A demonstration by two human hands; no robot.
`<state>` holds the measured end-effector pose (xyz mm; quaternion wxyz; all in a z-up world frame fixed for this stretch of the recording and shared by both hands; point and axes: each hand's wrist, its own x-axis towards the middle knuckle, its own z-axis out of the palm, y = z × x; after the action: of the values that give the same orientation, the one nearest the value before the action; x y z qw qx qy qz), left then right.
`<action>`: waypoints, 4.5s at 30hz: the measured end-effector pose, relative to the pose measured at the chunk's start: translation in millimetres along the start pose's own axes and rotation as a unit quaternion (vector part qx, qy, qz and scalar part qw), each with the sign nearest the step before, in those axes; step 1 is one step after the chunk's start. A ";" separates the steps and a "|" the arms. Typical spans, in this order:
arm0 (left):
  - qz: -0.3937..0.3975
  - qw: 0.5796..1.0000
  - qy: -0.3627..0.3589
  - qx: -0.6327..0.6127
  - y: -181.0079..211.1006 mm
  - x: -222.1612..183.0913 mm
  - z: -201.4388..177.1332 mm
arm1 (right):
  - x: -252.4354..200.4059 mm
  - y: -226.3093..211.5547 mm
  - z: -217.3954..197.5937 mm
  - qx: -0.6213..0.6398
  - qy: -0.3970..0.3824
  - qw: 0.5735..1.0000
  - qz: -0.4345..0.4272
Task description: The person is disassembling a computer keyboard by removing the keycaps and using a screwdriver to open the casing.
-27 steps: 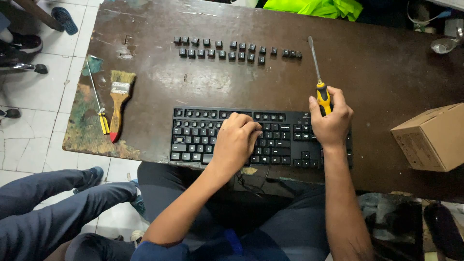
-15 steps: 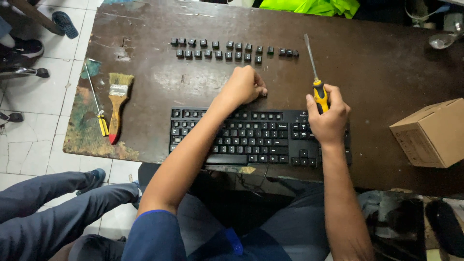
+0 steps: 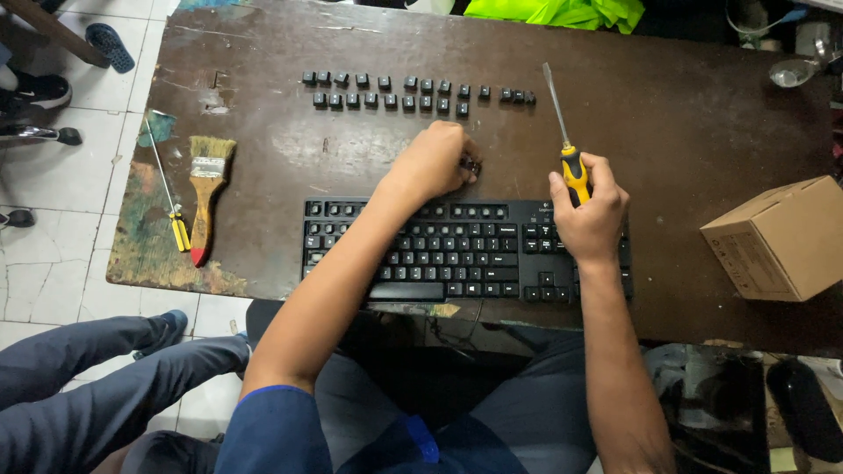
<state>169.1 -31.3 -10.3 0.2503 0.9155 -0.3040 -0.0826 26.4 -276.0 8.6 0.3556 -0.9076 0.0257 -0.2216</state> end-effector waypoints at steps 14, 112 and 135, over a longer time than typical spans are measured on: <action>0.114 0.963 0.204 0.136 -13.1 29.8 -8.8 | -0.6 10.1 5.8 -0.045 0.022 0.998 -0.047; 0.001 0.985 0.141 0.101 41.7 130.8 -12.2 | 2.6 0.4 -0.2 -0.022 0.002 1.000 -0.020; -0.010 0.984 0.171 -0.057 80.7 -146.7 21.6 | -1.1 9.1 -0.2 0.002 0.007 1.000 -0.025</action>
<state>3.4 -8.0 12.0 0.3490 0.9036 -0.2423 0.0552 26.4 -282.7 2.4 0.3512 -0.9060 0.0047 -0.2364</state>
